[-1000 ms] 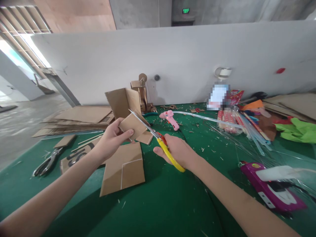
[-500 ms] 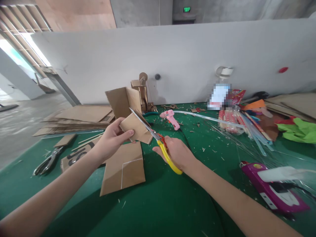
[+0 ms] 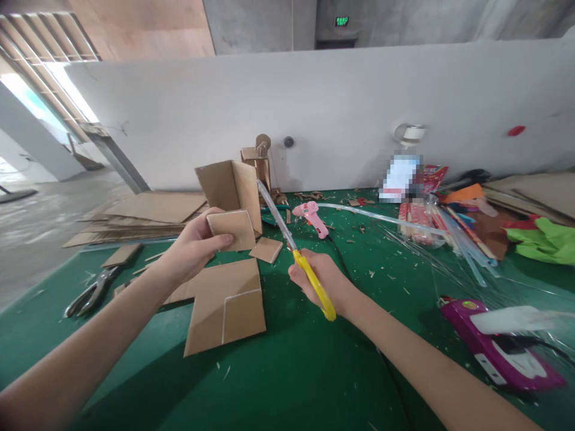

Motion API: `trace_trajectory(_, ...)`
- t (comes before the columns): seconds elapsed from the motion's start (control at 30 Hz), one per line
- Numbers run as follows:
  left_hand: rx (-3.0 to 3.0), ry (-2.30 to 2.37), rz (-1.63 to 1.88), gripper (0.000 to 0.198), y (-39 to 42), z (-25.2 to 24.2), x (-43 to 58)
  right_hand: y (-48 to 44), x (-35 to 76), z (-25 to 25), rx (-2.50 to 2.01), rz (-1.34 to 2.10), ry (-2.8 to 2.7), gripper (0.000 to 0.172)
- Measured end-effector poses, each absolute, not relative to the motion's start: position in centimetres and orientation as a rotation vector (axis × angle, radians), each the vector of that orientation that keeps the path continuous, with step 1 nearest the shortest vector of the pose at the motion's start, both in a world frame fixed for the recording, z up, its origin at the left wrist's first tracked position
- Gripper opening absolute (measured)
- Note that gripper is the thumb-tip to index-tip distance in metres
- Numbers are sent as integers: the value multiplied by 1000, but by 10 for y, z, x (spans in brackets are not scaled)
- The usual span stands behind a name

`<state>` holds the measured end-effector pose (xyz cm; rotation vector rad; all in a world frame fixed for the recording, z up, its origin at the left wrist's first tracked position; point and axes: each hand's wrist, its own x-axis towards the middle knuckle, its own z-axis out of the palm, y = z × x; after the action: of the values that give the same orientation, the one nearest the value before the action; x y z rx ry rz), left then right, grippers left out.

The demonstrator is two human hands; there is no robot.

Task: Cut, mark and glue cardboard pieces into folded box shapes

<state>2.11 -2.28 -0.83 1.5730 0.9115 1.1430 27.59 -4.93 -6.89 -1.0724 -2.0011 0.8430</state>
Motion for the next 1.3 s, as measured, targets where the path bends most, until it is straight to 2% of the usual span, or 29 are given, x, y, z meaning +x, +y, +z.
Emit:
trace_trajectory(0.17, 1691, 1001, 882, 16, -24, -5, 20, -45, 280, -70, -1018, 952, -1990, 50)
trace_trajectory(0.3, 1747, 1025, 793, 43, -29, -7, 25, -47, 276, -75, -1020, 1036, -1869, 50)
trace_trajectory(0.37, 1733, 1011, 804, 50, -31, -8, 29, -48, 273, -77, -1002, 1114, -1800, 50)
trace_trajectory(0.57, 1498, 934, 979, 20, -28, -15, 31, -45, 280, -74, -954, 1086, -1942, 54)
trace_trajectory(0.87, 1286, 883, 1145, 31, -19, -15, 23, -37, 300, -59, -1018, 1100, -2227, 58)
trace_trajectory(1.07, 1364, 919, 1357, 29, -22, -15, 28, -37, 298, -56, -1051, 1055, -2231, 49)
trace_trajectory(1.3, 1439, 1019, 1331, 30, -26, -19, 35, -41, 294, -49, -1108, 985, -2256, 50)
